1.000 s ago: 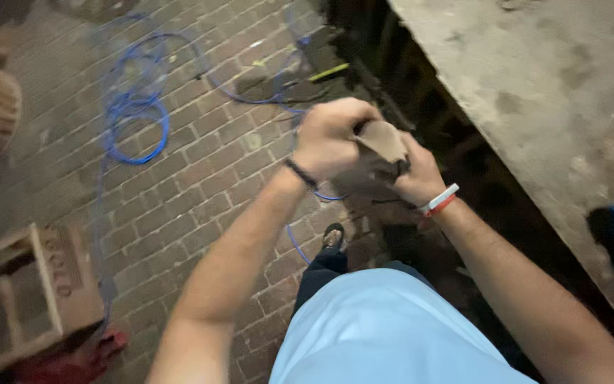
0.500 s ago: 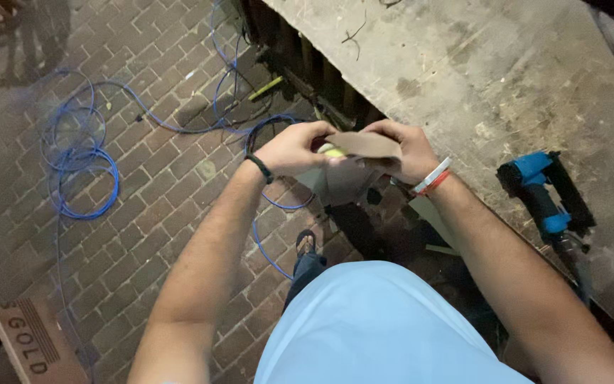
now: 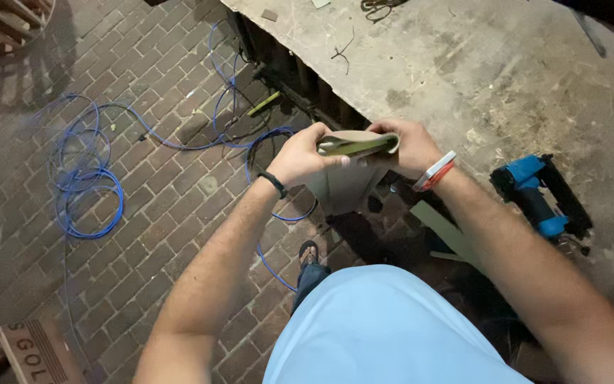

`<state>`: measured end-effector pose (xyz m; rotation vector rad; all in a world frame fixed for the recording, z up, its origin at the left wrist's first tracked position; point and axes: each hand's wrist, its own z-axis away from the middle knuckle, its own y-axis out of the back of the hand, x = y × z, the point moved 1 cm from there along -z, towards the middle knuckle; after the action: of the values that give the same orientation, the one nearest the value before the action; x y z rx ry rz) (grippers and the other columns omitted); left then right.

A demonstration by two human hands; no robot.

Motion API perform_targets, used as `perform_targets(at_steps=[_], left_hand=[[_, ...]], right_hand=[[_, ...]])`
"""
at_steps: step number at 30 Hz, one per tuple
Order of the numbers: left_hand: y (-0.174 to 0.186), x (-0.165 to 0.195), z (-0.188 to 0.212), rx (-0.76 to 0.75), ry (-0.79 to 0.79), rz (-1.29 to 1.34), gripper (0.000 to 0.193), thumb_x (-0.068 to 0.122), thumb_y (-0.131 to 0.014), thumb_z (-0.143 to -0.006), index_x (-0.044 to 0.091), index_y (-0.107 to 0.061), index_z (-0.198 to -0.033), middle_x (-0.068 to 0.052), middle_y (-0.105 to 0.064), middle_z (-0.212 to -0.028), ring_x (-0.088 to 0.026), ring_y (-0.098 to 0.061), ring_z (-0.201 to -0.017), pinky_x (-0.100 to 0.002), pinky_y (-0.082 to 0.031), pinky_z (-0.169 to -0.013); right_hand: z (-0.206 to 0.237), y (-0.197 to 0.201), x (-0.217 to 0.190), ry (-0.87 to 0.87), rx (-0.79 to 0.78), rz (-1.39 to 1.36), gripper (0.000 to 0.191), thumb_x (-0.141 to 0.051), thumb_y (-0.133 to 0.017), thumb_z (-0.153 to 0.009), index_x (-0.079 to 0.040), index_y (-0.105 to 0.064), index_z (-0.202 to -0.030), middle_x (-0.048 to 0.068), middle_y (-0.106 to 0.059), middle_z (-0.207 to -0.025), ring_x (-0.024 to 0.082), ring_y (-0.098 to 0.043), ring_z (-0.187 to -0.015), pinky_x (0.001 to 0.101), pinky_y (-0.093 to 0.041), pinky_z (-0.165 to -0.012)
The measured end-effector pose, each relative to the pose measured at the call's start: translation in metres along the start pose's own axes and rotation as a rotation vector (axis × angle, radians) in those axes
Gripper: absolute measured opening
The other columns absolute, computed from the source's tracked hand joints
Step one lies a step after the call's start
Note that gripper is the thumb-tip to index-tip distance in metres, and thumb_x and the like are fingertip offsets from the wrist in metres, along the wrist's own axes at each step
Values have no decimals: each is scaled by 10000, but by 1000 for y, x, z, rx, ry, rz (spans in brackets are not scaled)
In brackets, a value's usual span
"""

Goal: The person staples brown fabric over a long wooden frame strip on a workbench using a pneumatic nail gun, pressing the fabric taut with one hand while stapling along the edge. They fold the fabric over the frame, trim excess fabric with shears, and continue stapling the folded edge along the length of the frame.

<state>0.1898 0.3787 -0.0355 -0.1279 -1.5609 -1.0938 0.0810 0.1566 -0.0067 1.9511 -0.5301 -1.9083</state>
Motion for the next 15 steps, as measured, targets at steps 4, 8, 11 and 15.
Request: perform_targets(at_steps=[4,8,11,15], left_hand=[[10,17,-4,-48,-35,-130,499,333,-935,-668,54,-676,-991,-87,-727,-900,-196,-686,-860,-351,-539,-775],[15,24,-8,-104,-23,-24,463,325,-936,-674,52,-686,-953,-66,-747,-871,-183,-691,-833,-334,-546,-762],[16,26,-14,-133,-31,-24,482,310,-952,-644,51,-682,-948,-58,-742,-854,-169,-684,-816,-326,-545,-747],[17,28,-21,-156,-31,-92,514,292,-969,-602,55,-679,-953,-49,-737,-847,-149,-687,-813,-317,-539,-749]], right_hand=[[-5,34,-6,19,-144,84,394,-39,-740,-761,-67,-742,-1154,72,-774,-1044,165,-712,-987,319,-542,-908],[-15,59,2,-21,-88,41,282,-18,-605,-860,-50,-743,-1103,92,-753,-1016,179,-707,-972,348,-581,-878],[-24,57,15,-139,-100,203,285,28,-542,-850,-47,-723,-1058,84,-709,-972,206,-645,-953,385,-510,-849],[-33,44,23,-70,-283,-79,199,-15,-533,-897,-56,-594,-1082,78,-551,-948,217,-512,-887,361,-460,-789]])
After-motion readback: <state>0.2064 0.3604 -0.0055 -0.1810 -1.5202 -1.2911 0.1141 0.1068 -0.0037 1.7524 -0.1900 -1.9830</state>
